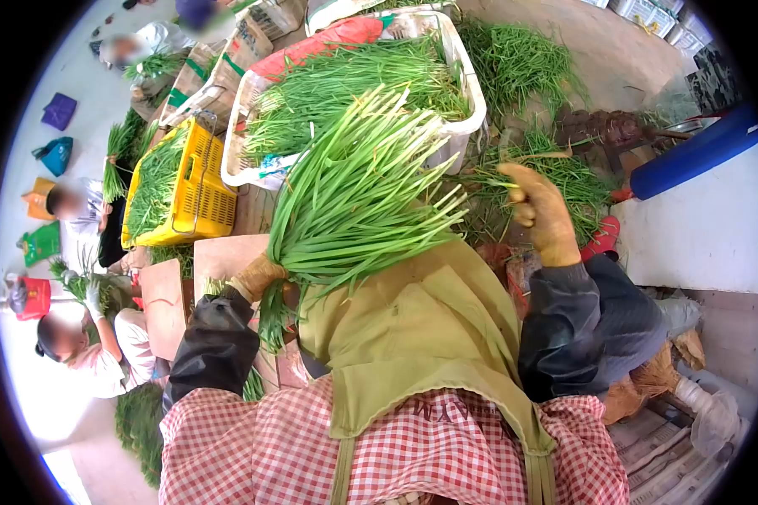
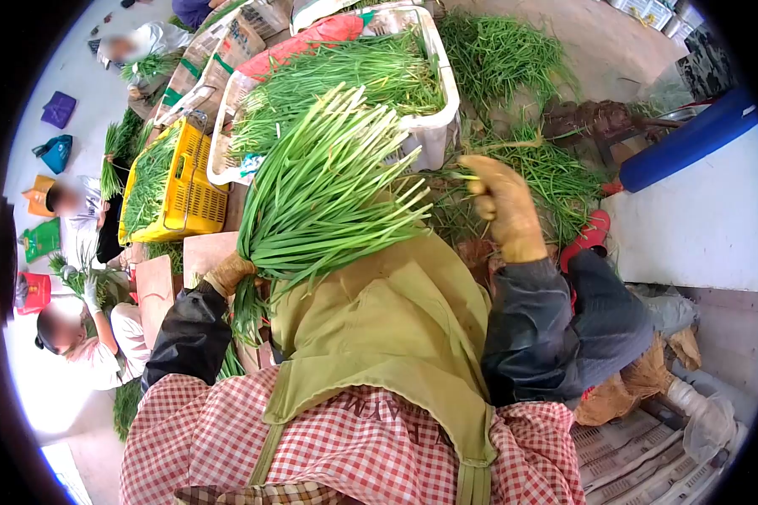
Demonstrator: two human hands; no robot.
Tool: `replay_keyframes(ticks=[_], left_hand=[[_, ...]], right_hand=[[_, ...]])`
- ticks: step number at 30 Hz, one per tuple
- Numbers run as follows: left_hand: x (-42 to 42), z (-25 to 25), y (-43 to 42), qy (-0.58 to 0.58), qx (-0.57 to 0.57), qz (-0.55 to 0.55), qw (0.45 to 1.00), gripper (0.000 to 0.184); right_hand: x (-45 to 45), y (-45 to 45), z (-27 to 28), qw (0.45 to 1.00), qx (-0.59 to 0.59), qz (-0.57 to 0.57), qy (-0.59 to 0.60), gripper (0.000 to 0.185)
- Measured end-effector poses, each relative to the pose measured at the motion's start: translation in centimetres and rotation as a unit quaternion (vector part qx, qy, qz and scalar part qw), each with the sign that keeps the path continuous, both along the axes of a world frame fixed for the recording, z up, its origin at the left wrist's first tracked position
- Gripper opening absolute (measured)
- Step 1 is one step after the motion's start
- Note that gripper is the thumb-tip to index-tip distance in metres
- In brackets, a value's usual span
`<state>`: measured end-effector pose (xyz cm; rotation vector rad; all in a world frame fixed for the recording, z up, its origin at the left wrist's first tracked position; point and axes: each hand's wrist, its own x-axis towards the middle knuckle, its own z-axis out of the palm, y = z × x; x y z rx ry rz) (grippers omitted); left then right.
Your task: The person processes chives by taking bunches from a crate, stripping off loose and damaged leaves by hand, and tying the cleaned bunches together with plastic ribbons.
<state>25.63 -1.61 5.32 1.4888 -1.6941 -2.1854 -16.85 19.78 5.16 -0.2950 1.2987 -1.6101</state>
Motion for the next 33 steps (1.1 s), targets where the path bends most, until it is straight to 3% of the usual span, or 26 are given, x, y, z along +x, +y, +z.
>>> replay_keyframes(ticks=[2,3,4,5,7,8,9,10,11,12,14,15,17,19,21,23,25,27,29,31,32,33], left_hand=[[0.1,-0.1,-0.2,0.004,0.001,-0.016,1.000,0.026],[0.1,-0.1,-0.3,0.005,0.005,-0.008,1.000,0.026],[0.3,-0.3,-0.4,0.006,0.007,0.000,1.000,0.026],[0.9,-0.7,-0.8,0.005,0.005,0.002,1.000,0.026],[1.8,-1.6,-2.1,-0.008,-0.008,-0.066,0.998,0.023],[0.8,-0.1,-1.5,0.018,0.059,-0.059,0.996,0.020],[1.1,-0.2,-1.8,0.020,0.057,-0.052,0.997,0.020],[1.6,-0.4,-2.2,0.011,0.070,-0.059,0.996,0.020],[2.0,-0.6,-2.4,0.001,0.083,-0.067,0.994,0.020],[2.2,-0.7,-2.5,0.001,0.084,-0.065,0.994,0.020],[2.2,-0.7,-2.5,0.014,0.085,-0.068,0.994,0.021],[1.9,-0.7,-2.5,0.018,0.084,-0.071,0.994,0.021],[1.7,-0.3,-2.3,-0.005,0.073,-0.056,0.996,0.023],[1.7,-0.4,-2.1,-0.024,0.075,-0.031,0.996,0.025],[1.4,-0.5,-2.2,-0.016,0.062,-0.042,0.997,0.026],[1.3,-0.1,-2.2,-0.012,0.061,-0.056,0.996,0.027],[1.3,0.5,-2.1,-0.008,0.057,-0.066,0.996,0.027],[1.4,0.9,-1.9,-0.034,0.039,-0.061,0.997,0.031],[1.6,1.1,-1.8,-0.037,0.038,-0.051,0.997,0.033],[1.4,1.4,-1.8,-0.042,0.038,-0.045,0.997,0.035],[1.2,1.6,-1.8,-0.039,0.046,-0.048,0.997,0.035],[1.0,1.7,-1.9,-0.036,0.054,-0.050,0.997,0.036]], right_hand=[[2.1,-2.1,0.8,0.992,0.052,0.110,0.033,0.022],[2.9,-3.4,0.0,0.977,0.055,0.200,0.041,0.028],[4.3,-4.4,-1.8,0.972,0.047,0.223,0.048,0.027],[5.1,-6.0,-3.0,0.942,0.084,0.319,0.067,0.023],[6.6,-7.0,-4.4,0.936,0.014,0.341,-0.089,0.019],[6.5,-6.8,-4.1,0.933,-0.011,0.305,-0.189,0.018],[6.1,-6.4,-4.8,0.860,-0.181,0.293,-0.376,0.016],[5.1,-5.8,-5.7,0.728,-0.337,0.258,-0.538,0.014],[2.9,-4.8,-6.2,0.727,-0.335,0.261,-0.540,0.014],[-0.1,-3.3,-6.6,0.762,-0.405,0.100,-0.495,0.016],[-5.3,-0.2,-5.1,0.791,-0.443,-0.089,-0.413,0.025],[-6.9,0.3,-5.1,0.855,-0.315,-0.203,-0.359,0.023],[-6.0,1.0,-3.6,0.950,-0.200,-0.157,-0.180,0.020],[-1.5,-0.5,0.0,0.986,-0.166,0.005,0.005,0.021],[2.8,-3.3,2.6,0.987,-0.052,0.125,0.090,0.029],[5.7,-6.3,1.7,0.964,0.047,0.170,0.198,0.033],[6.9,-8.7,-0.3,0.924,0.126,0.274,0.233,0.033],[7.9,-8.7,0.1,0.935,0.091,0.302,0.164,0.028],[8.5,-8.4,-0.2,0.982,0.008,0.185,-0.020,0.024],[7.4,-7.3,-1.5,0.964,-0.043,0.244,-0.091,0.021],[7.1,-6.4,-2.0,0.909,-0.160,0.246,-0.296,0.018],[6.4,-5.6,-2.4,0.800,-0.269,0.234,-0.483,0.017]])
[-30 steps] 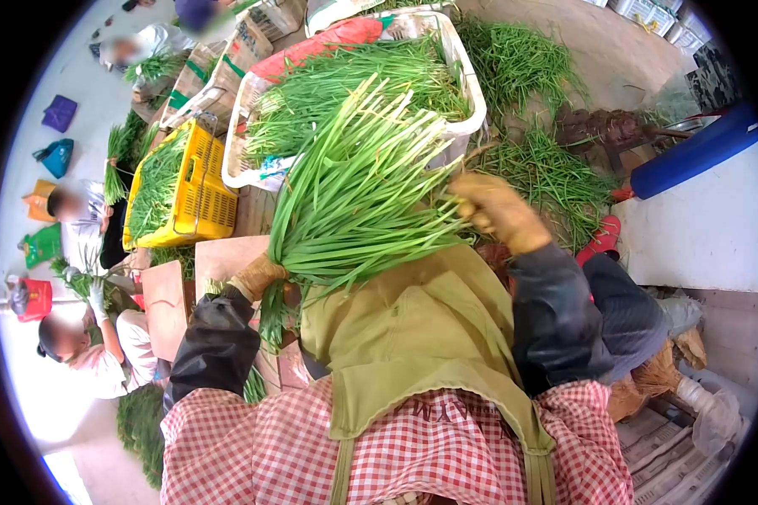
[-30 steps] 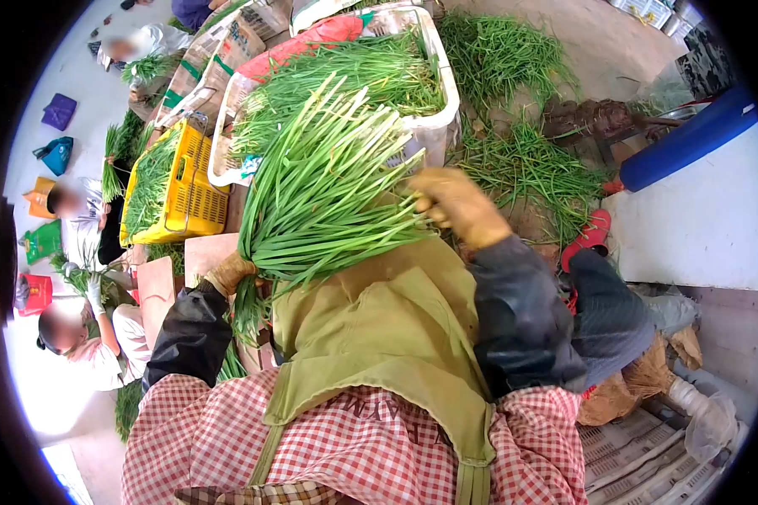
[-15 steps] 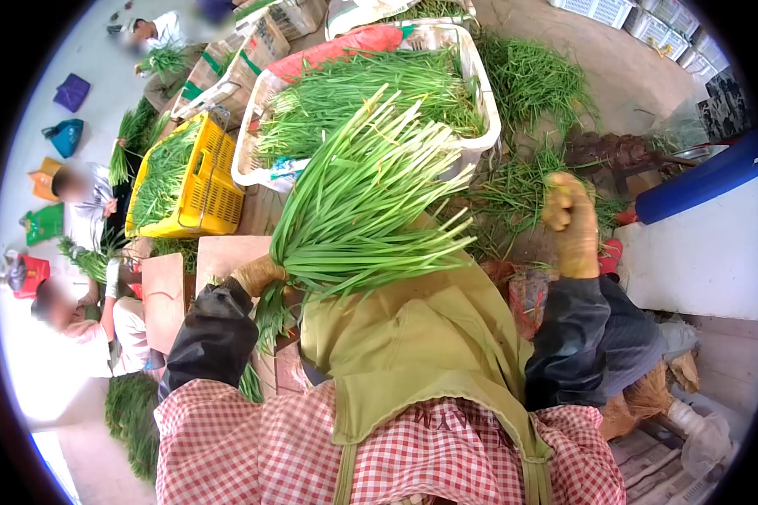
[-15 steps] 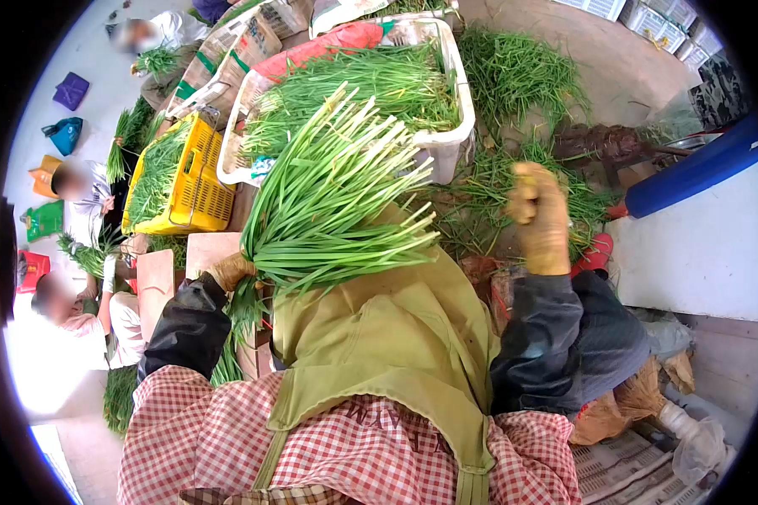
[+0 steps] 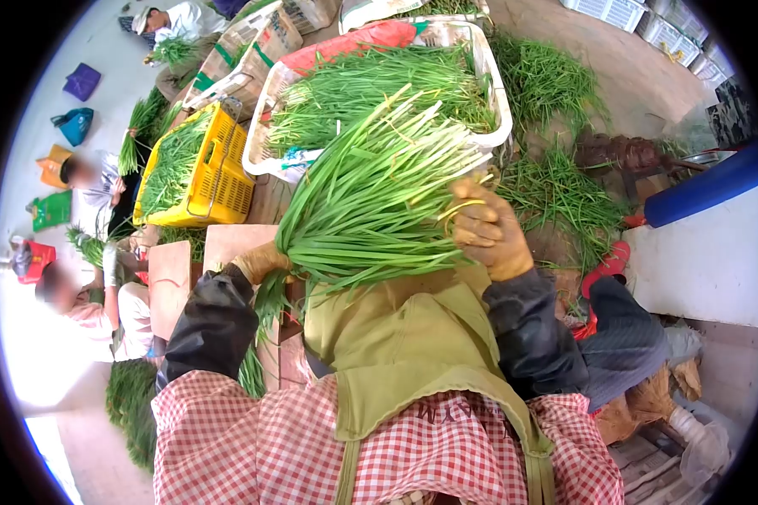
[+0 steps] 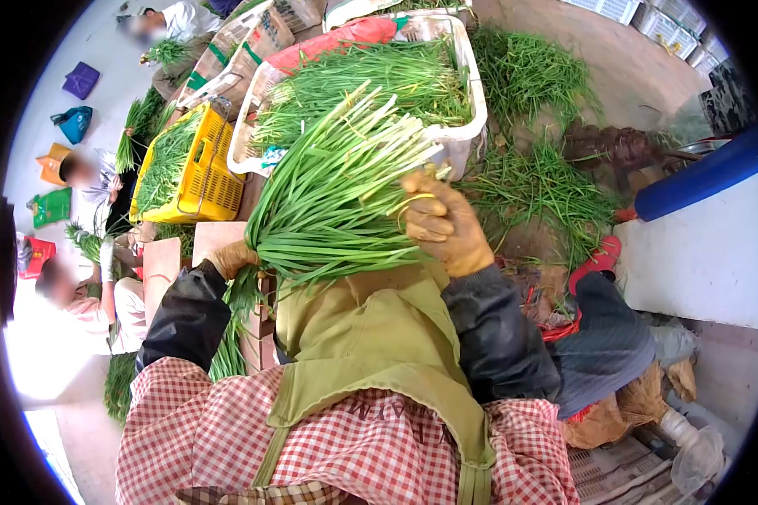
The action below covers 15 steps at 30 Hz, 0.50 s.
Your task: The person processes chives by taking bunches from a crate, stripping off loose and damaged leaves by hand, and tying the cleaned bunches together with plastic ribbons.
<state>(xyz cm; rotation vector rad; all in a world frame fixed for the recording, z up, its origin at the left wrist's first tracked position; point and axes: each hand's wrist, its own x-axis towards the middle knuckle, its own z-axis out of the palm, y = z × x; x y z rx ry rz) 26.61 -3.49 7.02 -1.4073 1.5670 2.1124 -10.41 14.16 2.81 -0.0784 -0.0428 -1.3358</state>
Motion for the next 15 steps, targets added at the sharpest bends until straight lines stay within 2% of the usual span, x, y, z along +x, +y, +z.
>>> replay_keyframes(ticks=[1,3,6,7,8,9,10,11,12,13,14,15], left_hand=[[0.0,0.0,-0.3,0.009,0.005,-0.023,1.000,0.036],[0.1,-0.4,-0.6,0.002,0.003,-0.029,1.000,0.036],[-0.2,0.0,-0.6,-0.010,-0.009,-0.026,1.000,0.035],[-0.3,0.1,-0.4,-0.023,-0.009,-0.021,0.999,0.034],[-0.3,0.1,-0.1,-0.021,-0.011,-0.023,0.999,0.034],[-0.5,0.1,0.1,-0.004,-0.045,-0.038,0.998,0.034],[-0.7,0.0,0.3,0.013,-0.078,-0.053,0.996,0.033],[-1.1,0.5,0.8,0.015,-0.089,-0.044,0.995,0.033],[-1.3,0.3,1.3,0.018,-0.087,-0.043,0.995,0.033],[-1.3,0.1,1.8,0.021,-0.118,-0.018,0.993,0.033],[-1.2,0.1,2.1,0.022,-0.150,0.007,0.988,0.033],[-0.9,-0.5,2.1,0.038,-0.145,-0.006,0.989,0.033]], right_hand=[[-1.1,0.8,-0.1,1.000,0.002,0.000,0.000,0.017],[-4.5,2.9,0.0,0.988,-0.053,-0.139,-0.036,0.016],[-11.4,5.7,0.3,0.927,-0.148,-0.334,-0.081,0.020],[-14.0,6.9,-1.2,0.966,-0.050,-0.252,-0.044,0.028],[-13.7,6.8,-1.5,0.965,-0.052,-0.253,-0.043,0.028],[-13.6,6.6,-1.9,0.951,0.024,-0.280,0.132,0.027],[-13.3,6.3,-2.4,0.901,0.102,-0.295,0.300,0.026],[-12.6,6.0,-2.7,0.819,0.179,-0.299,0.456,0.025],[-11.9,5.5,-2.7,0.705,0.248,-0.291,0.597,0.024],[-11.1,4.9,-2.5,0.565,0.305,-0.272,0.717,0.024],[-8.4,3.4,2.4,0.583,0.304,-0.242,0.714,0.023],[-5.6,2.3,5.3,0.575,0.248,-0.277,0.729,0.022]])
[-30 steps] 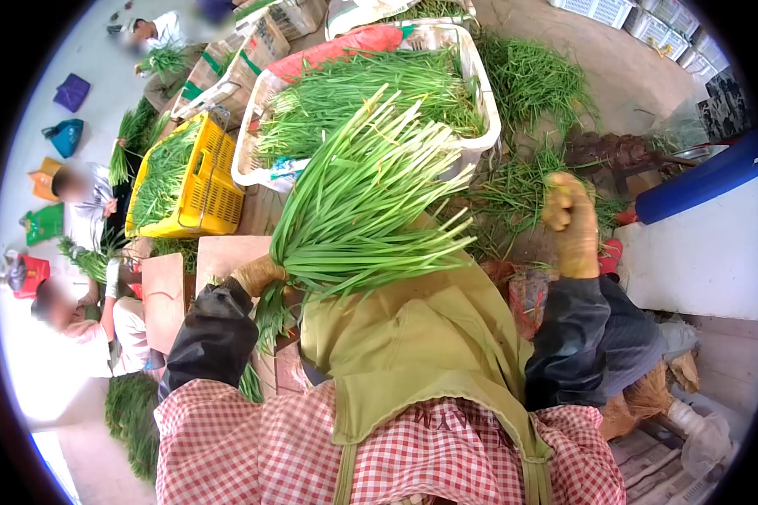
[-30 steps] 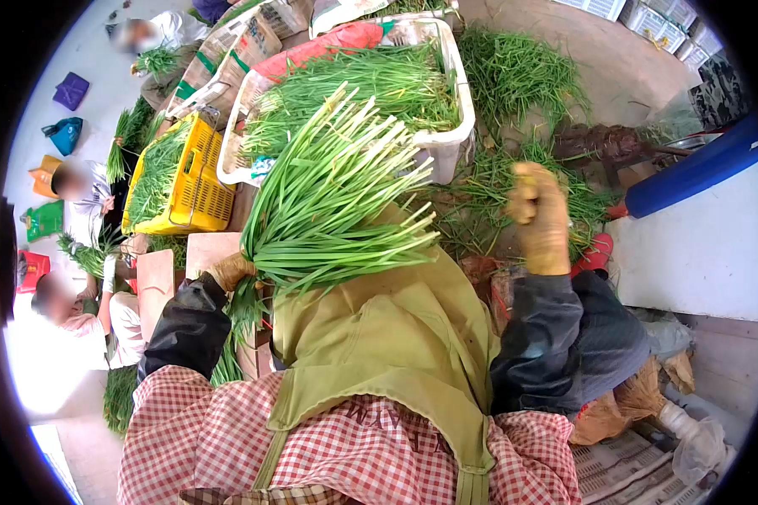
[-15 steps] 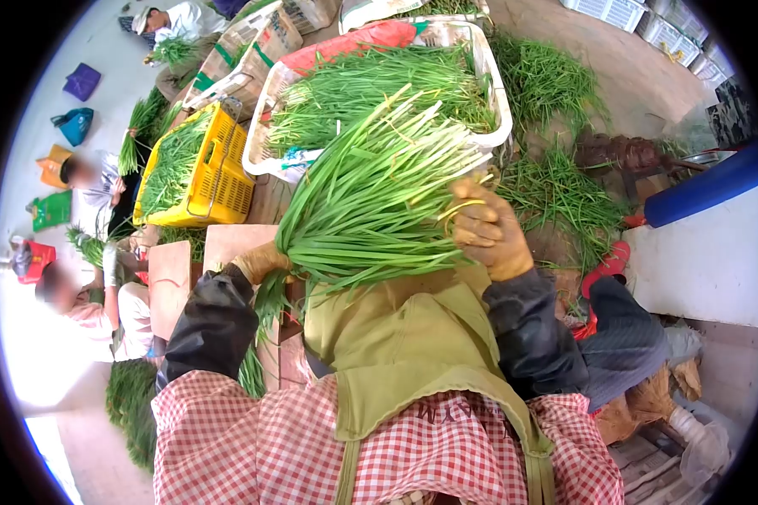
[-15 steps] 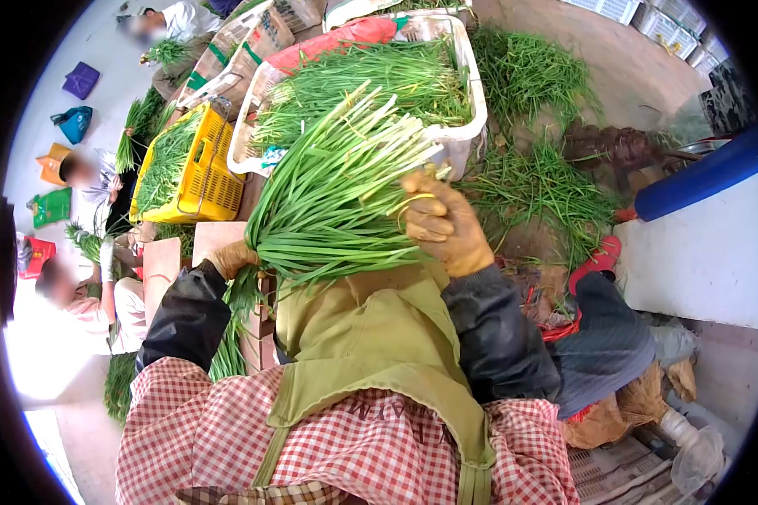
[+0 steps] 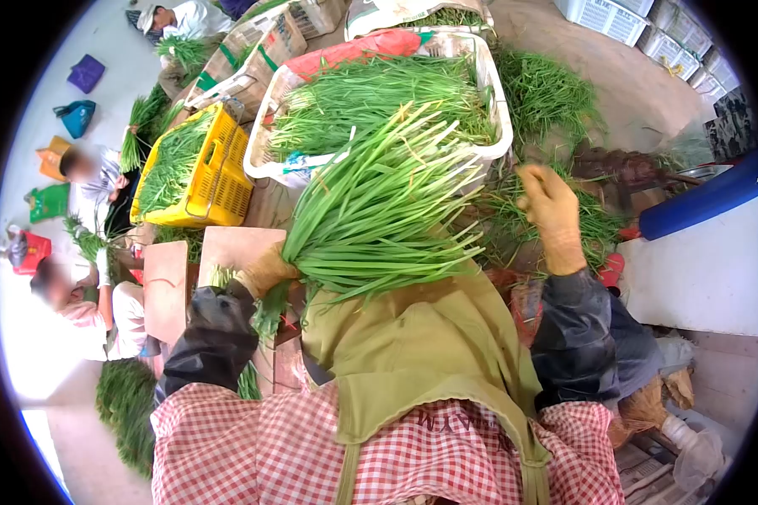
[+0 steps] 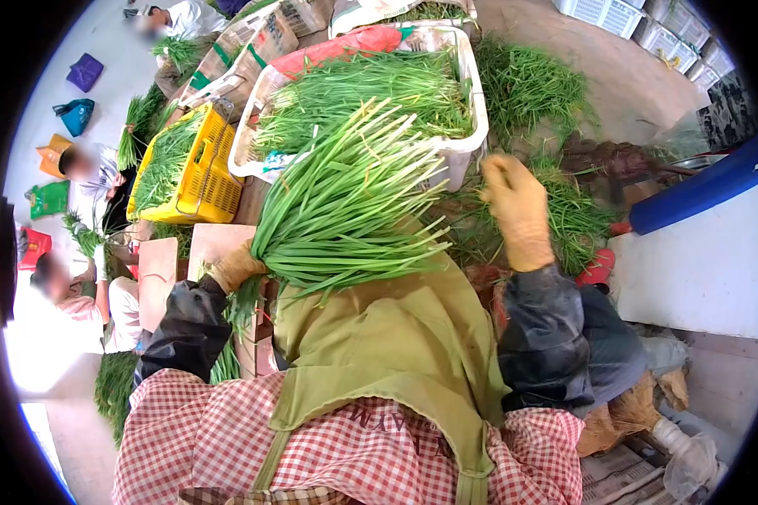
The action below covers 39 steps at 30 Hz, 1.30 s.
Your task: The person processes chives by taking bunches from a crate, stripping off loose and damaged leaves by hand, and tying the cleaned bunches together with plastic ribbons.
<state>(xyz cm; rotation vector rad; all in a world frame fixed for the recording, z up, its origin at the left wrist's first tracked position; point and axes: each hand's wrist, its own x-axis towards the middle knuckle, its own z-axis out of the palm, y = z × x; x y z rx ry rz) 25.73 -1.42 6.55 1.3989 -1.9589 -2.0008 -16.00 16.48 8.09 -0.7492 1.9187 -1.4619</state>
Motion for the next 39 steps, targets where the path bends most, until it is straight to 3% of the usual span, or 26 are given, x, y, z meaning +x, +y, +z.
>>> replay_keyframes(ticks=[2,4,7,8,9,10,11,12,14,16,17,18,19,22,23,24,25,26,28,29,31,34,36,37,38,39], left_hand=[[-0.4,0.0,0.6,-0.013,-0.055,-0.005,0.998,0.033],[-0.6,0.2,1.4,-0.019,-0.114,0.008,0.993,0.030],[0.4,-2.0,2.0,0.002,-0.229,0.029,0.973,0.042],[0.8,-2.3,1.9,0.001,-0.229,0.033,0.973,0.044],[0.9,-2.2,2.1,0.000,-0.228,0.040,0.973,0.044],[0.8,-2.2,2.2,-0.004,-0.237,0.039,0.971,0.046],[0.9,-2.2,2.3,-0.007,-0.246,0.036,0.969,0.047],[1.5,-3.8,1.9,0.029,-0.315,0.034,0.948,0.028],[1.5,-3.1,1.9,-0.002,-0.341,0.020,0.940,0.028],[1.3,-2.5,2.4,-0.045,-0.381,0.016,0.923,0.033],[0.9,-2.0,2.4,-0.041,-0.382,0.017,0.923,0.033],[0.5,-1.4,2.5,-0.076,-0.403,0.000,0.912,0.035],[0.2,-0.7,2.8,-0.111,-0.422,-0.015,0.900,0.037],[-0.9,1.1,4.1,-0.194,-0.467,-0.005,0.863,0.039],[-1.3,1.8,4.5,-0.193,-0.467,-0.010,0.863,0.039],[-1.9,2.4,4.9,-0.207,-0.466,-0.007,0.860,0.044],[-2.3,2.8,5.2,-0.219,-0.464,-0.005,0.858,0.050],[-1.8,2.1,4.9,-0.216,-0.457,-0.007,0.863,0.045],[-0.9,1.0,4.6,-0.176,-0.466,-0.003,0.867,0.045],[0.0,-0.1,4.1,-0.143,-0.469,0.010,0.871,0.045],[2.5,-6.0,1.8,0.028,-0.319,0.144,0.936,0.046],[0.8,-1.7,3.2,-0.182,-0.436,-0.011,0.881,0.049],[0.9,-1.6,3.3,-0.164,-0.463,0.000,0.871,0.051],[1.2,-1.6,3.5,-0.149,-0.486,0.001,0.861,0.054],[1.0,-0.9,3.8,-0.154,-0.505,0.000,0.849,0.056],[0.8,-0.2,3.9,-0.152,-0.504,0.003,0.850,0.056]], right_hand=[[3.4,-2.7,1.3,0.996,-0.071,0.040,0.023,0.026],[5.3,-5.9,0.8,0.978,0.032,0.128,0.164,0.035],[8.4,-9.0,-2.7,0.964,-0.035,0.240,-0.108,0.030],[8.3,-8.8,-2.6,0.963,-0.035,0.246,-0.107,0.030],[7.8,-8.2,-2.3,0.868,-0.121,0.318,-0.361,0.025],[7.0,-7.2,-2.1,0.700,-0.194,0.359,-0.586,0.020],[5.9,-5.9,-1.5,0.699,-0.189,0.360,-0.588,0.020],[4.1,-4.3,-0.5,0.650,-0.310,0.312,-0.620,0.015],[-0.4,-1.5,0.9,0.512,-0.528,0.201,-0.647,0.019],[-6.2,-0.3,-1.9,0.645,-0.452,0.115,-0.606,0.026],[-5.5,-0.4,-1.9,0.646,-0.453,0.116,-0.603,0.026],[-3.9,-0.5,-1.5,0.839,-0.330,0.054,-0.429,0.027],[-1.9,-0.7,-1.1,0.960,-0.178,-0.012,-0.217,0.029],[7.7,-1.9,2.9,0.962,-0.108,0.212,-0.131,0.032],[11.7,-2.3,4.0,0.963,-0.019,0.201,-0.180,0.028],[13.7,-3.7,3.1,0.947,0.039,0.305,0.092,0.030],[16.1,-4.2,1.9,0.918,-0.003,0.258,0.301,0.028],[17.8,-5.3,0.8,0.916,0.018,0.268,0.296,0.024],[17.3,-5.8,-0.3,0.928,-0.055,0.351,-0.114,0.022],[16.0,-5.3,1.3,0.847,-0.069,0.389,-0.354,0.022],[13.0,-3.8,2.8,0.733,-0.192,0.365,-0.540,0.020],[4.6,0.3,2.6,0.683,-0.400,0.237,-0.563,0.013],[-2.3,2.1,3.1,0.664,-0.482,0.171,-0.545,0.010],[-5.5,3.0,1.7,0.848,-0.388,0.037,-0.358,0.011],[-7.7,2.8,-0.2,0.975,-0.162,-0.072,-0.133,0.023],[-7.9,2.6,-0.7,0.976,-0.162,-0.070,-0.129,0.023]])
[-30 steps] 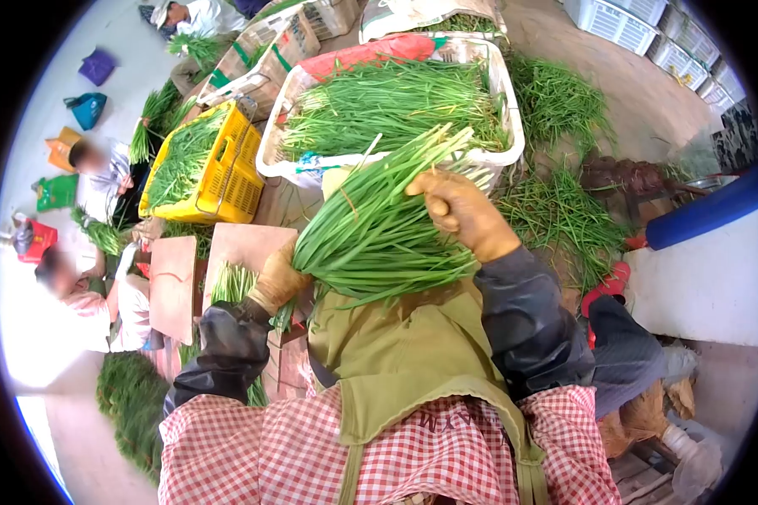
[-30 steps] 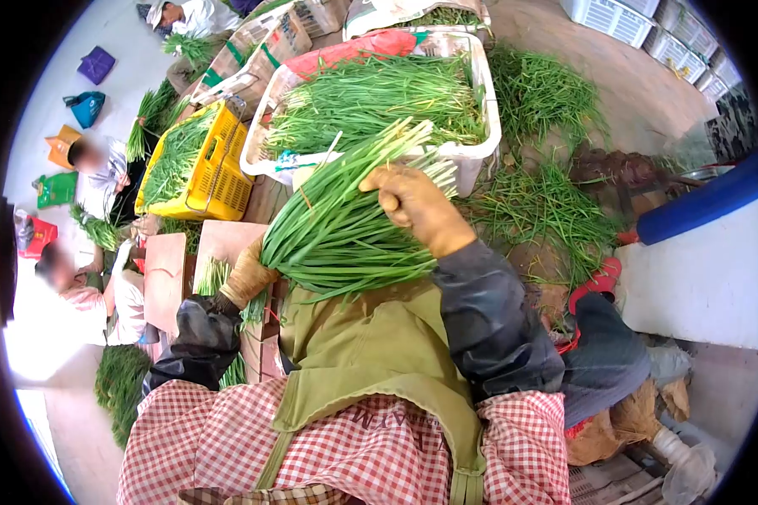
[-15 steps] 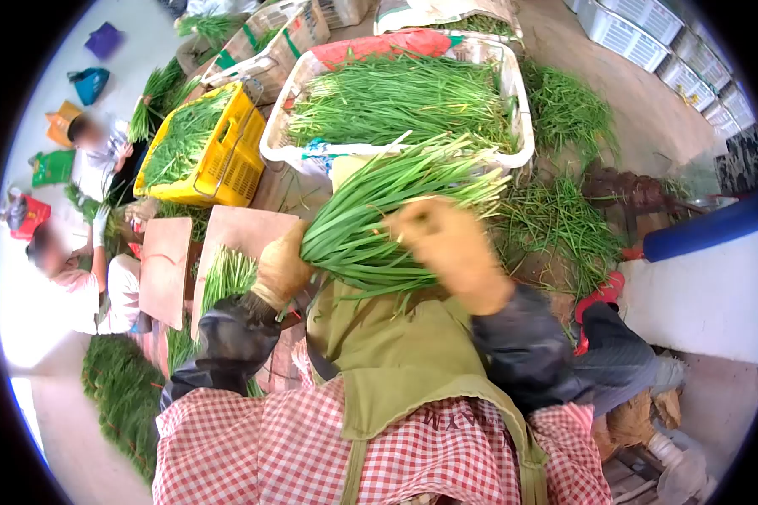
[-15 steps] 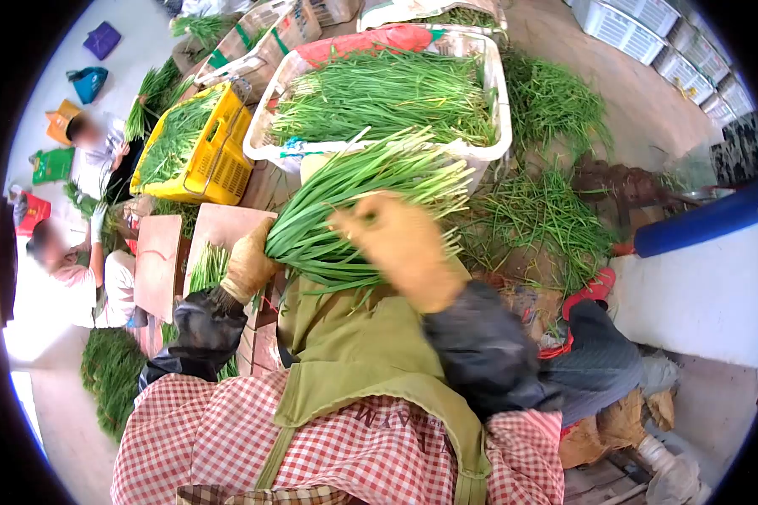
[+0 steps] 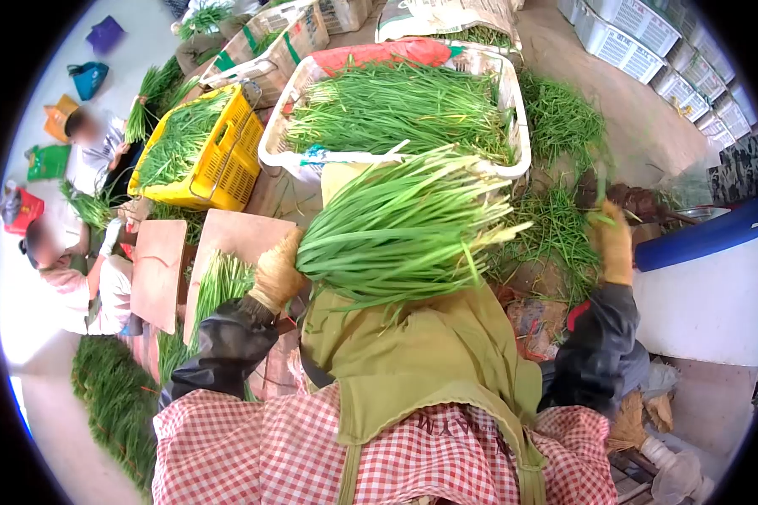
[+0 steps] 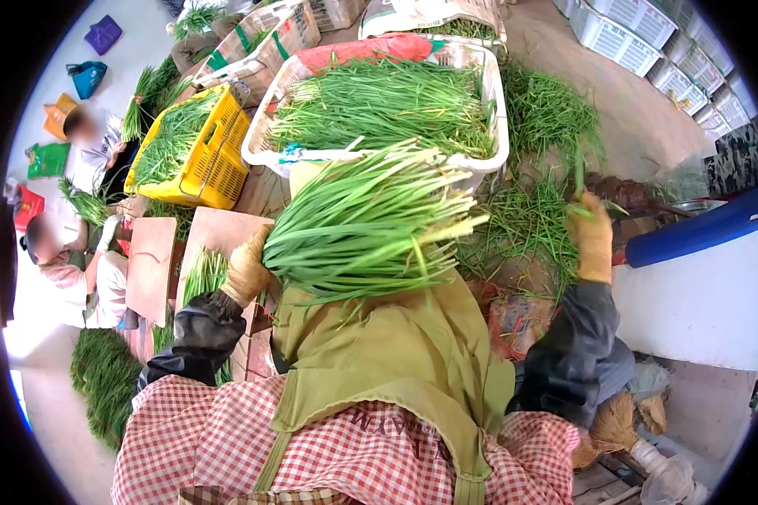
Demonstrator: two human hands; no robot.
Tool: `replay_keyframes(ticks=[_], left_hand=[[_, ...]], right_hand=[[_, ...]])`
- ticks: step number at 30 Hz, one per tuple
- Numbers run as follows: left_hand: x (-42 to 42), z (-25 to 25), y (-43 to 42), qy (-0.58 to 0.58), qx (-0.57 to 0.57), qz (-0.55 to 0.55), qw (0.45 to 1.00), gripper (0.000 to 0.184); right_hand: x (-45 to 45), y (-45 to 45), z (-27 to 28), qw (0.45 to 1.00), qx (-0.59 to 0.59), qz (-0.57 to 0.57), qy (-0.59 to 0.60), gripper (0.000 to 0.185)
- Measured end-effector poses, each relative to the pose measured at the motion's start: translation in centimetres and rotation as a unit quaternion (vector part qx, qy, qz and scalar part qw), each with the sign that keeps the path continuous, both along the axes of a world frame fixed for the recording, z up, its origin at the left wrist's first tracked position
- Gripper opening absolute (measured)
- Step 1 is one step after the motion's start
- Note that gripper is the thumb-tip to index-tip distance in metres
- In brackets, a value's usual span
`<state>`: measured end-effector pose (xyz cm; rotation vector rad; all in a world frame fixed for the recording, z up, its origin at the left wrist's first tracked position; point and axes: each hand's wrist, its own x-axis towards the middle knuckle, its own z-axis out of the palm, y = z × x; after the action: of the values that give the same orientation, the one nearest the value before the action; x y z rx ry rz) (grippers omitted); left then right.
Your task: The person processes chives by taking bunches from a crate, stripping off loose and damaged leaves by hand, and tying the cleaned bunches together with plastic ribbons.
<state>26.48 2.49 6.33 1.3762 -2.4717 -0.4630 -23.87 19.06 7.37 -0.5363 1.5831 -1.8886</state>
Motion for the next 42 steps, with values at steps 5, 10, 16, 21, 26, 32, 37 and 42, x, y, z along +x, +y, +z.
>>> replay_keyframes(ticks=[5,10,16,21,26,32,37,42], left_hand=[[-0.9,1.6,0.2,-0.005,-0.038,-0.036,0.999,0.049],[-1.0,1.9,0.2,0.021,-0.058,-0.076,0.995,0.056],[-1.1,3.2,0.6,0.010,-0.034,-0.057,0.998,0.064],[-0.2,2.0,-0.3,-0.058,-0.121,-0.118,0.984,0.076],[-1.2,3.4,0.2,-0.115,-0.159,-0.125,0.973,0.076],[-1.4,3.4,0.1,0.006,-0.071,-0.136,0.988,0.069],[-0.3,-0.1,0.3,0.127,0.183,-0.035,0.974,0.045],[0.7,-5.7,1.8,0.346,0.322,0.022,0.881,0.044]], right_hand=[[5.9,-4.9,4.2,0.932,0.118,0.053,0.338,0.041],[16.4,-12.4,5.8,0.878,0.083,0.289,0.372,0.040],[15.3,-14.3,4.7,0.935,0.052,0.292,0.193,0.009],[8.8,-14.7,3.2,0.923,0.033,0.290,0.249,0.022],[10.2,-16.8,6.8,0.737,0.335,0.456,0.370,0.061],[11.0,-17.4,-1.4,0.778,-0.044,0.553,0.295,0.026],[7.0,-12.5,0.1,0.967,-0.040,0.203,-0.150,0.016],[-2.1,-6.3,-7.9,0.851,0.366,0.114,0.359,0.046]])
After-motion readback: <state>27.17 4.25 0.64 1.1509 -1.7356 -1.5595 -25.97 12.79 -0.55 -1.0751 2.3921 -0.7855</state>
